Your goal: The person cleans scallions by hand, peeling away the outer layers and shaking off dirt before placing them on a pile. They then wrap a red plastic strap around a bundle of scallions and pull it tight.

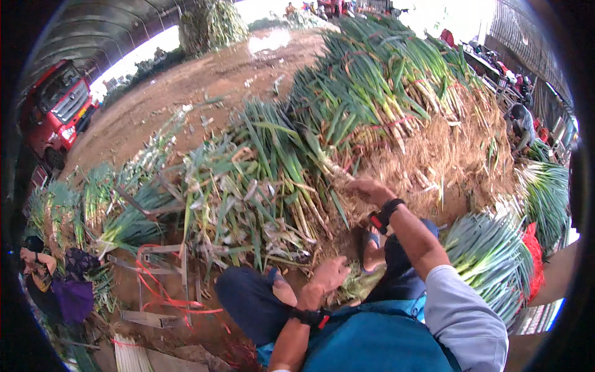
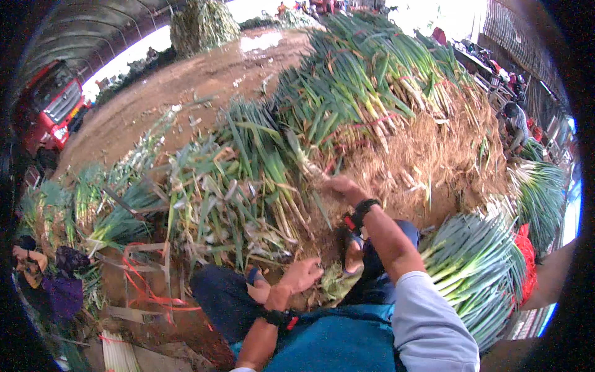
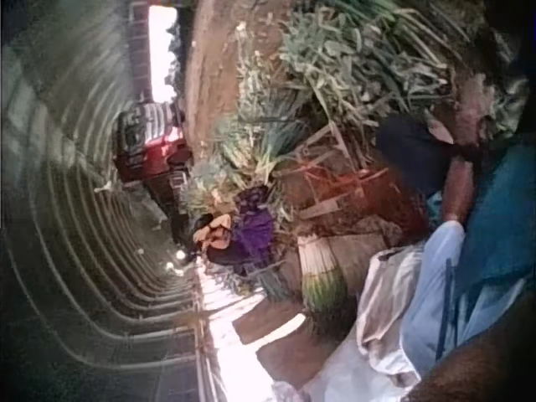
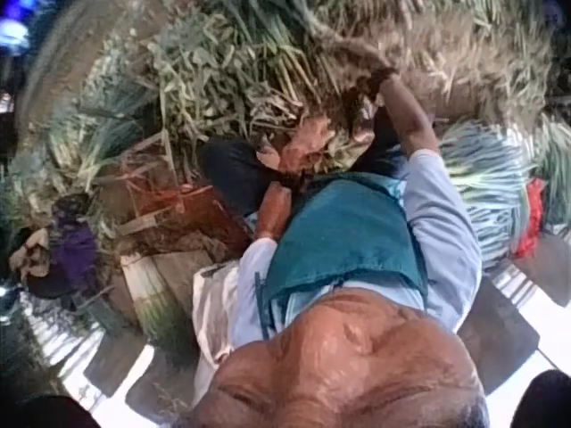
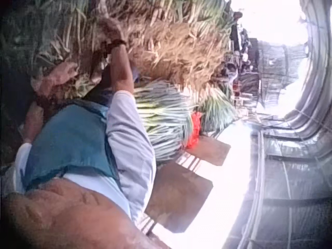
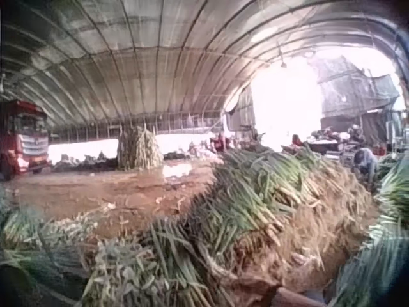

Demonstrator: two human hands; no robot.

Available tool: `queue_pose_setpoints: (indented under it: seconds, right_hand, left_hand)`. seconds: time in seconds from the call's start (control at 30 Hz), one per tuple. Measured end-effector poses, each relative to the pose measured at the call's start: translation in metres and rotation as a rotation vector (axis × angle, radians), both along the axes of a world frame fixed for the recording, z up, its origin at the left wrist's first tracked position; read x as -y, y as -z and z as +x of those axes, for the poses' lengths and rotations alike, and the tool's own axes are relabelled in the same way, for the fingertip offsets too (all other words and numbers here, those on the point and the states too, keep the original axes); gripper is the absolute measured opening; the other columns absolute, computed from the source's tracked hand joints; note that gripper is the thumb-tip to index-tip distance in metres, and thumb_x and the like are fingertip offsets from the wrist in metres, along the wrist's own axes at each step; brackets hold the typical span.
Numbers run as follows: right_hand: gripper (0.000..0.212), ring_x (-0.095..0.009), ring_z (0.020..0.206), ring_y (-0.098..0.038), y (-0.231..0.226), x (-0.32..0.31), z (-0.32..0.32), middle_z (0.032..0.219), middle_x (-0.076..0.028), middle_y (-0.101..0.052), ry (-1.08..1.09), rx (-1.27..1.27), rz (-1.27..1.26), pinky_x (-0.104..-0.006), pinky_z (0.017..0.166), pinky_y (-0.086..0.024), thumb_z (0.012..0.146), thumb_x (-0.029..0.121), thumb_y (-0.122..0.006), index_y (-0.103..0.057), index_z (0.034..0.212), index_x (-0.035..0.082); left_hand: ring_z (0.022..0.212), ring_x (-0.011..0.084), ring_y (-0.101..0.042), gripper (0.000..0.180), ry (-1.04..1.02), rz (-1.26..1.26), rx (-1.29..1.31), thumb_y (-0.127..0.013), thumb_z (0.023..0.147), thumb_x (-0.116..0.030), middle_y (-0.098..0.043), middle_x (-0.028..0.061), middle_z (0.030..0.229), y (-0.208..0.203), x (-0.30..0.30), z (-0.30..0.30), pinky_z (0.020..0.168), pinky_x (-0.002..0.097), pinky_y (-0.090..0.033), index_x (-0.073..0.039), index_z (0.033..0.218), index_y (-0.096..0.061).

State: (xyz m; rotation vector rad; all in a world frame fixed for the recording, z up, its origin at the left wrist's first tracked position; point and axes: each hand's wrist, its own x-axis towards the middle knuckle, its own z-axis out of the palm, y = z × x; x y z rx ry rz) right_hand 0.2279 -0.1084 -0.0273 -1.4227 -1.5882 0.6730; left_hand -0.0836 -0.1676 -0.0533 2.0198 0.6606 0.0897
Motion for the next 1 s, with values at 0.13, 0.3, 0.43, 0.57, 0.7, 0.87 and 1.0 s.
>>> queue_pose_setpoints:
  seconds: [0.13,0.3,0.43,0.57,0.7,0.87,1.0]
  right_hand:
    - [0.044,-0.03,0.096,-0.061,0.076,0.019,-0.003,0.098,-0.012,-0.067,-0.109,0.255,-0.27,-0.0381,0.086,-0.048,0.061,0.004,-0.075,-0.067,0.104,0.01]
    - [0.036,-0.027,0.093,-0.062,-0.004,0.003,-0.034,0.094,-0.01,-0.066,0.128,-0.27,-0.439,-0.0353,0.081,-0.05,0.071,0.0,-0.068,-0.068,0.105,0.009]
    - [0.015,-0.021,0.086,-0.061,-0.139,0.015,-0.014,0.093,-0.006,-0.065,-0.009,0.526,0.198,-0.0341,0.071,-0.052,0.084,0.005,-0.059,-0.067,0.097,0.005]
    - [0.017,-0.014,0.07,-0.057,-0.233,0.069,-0.029,0.078,-0.004,-0.059,0.149,-0.166,0.137,-0.0302,0.061,-0.051,0.091,0.011,-0.053,-0.061,0.102,0.001]
    - [0.022,-0.013,0.048,-0.051,-0.292,0.134,-0.045,0.06,-0.002,-0.05,0.021,-0.704,-0.043,-0.0316,0.051,-0.051,0.09,0.011,-0.056,-0.06,0.106,-0.003]
    - [0.043,-0.01,0.055,-0.051,-0.25,0.184,-0.063,0.067,-0.001,-0.052,0.153,-0.232,0.162,-0.0287,0.053,-0.047,0.079,0.007,-0.066,-0.053,0.119,-0.003]
    - [0.048,-0.032,0.065,-0.059,-0.181,0.139,-0.121,0.074,-0.014,-0.054,0.079,0.477,0.39,-0.0416,0.057,-0.049,0.076,0.007,-0.065,-0.051,0.121,-0.003]
  left_hand:
    - [0.095,0.0326,-0.066,0.047,-0.116,0.071,0.057,-0.062,0.088,-0.031,-0.068,0.0213,0.1,0.028,-0.017,0.011,0.082,0.0385,-0.051,0.001,0.122,-0.058]
    - [0.09,0.0192,-0.064,0.042,-0.336,-0.383,0.082,-0.063,0.09,-0.029,-0.068,0.014,0.1,0.022,-0.065,0.035,0.078,0.0314,-0.05,0.001,0.119,-0.06]
    - [0.089,0.0203,-0.067,0.04,-0.352,-0.302,0.215,-0.066,0.088,-0.028,-0.07,0.0161,0.096,0.032,-0.067,0.065,0.078,0.0318,-0.052,0.002,0.114,-0.062]
    - [0.081,0.0144,-0.063,0.039,-0.272,-0.294,0.219,-0.068,0.089,-0.029,-0.068,0.005,0.093,0.068,-0.068,0.063,0.074,0.0312,-0.052,-0.001,0.115,-0.063]
    - [0.08,0.0141,-0.063,0.037,-0.22,-0.213,0.203,-0.067,0.09,-0.025,-0.068,0.0049,0.092,0.035,-0.063,0.071,0.074,0.029,-0.051,0.0,0.116,-0.062]
    - [0.091,0.0177,-0.064,0.039,-0.225,-0.569,0.642,-0.061,0.094,-0.03,-0.066,0.0084,0.099,-0.106,-0.073,0.062,0.08,0.0327,-0.053,0.0,0.12,-0.059]
    - [0.103,0.0245,-0.061,0.055,-0.232,-0.892,1.092,-0.054,0.096,-0.043,-0.057,0.0147,0.123,-0.146,-0.083,0.041,0.088,0.0405,-0.051,-0.005,0.133,-0.041]
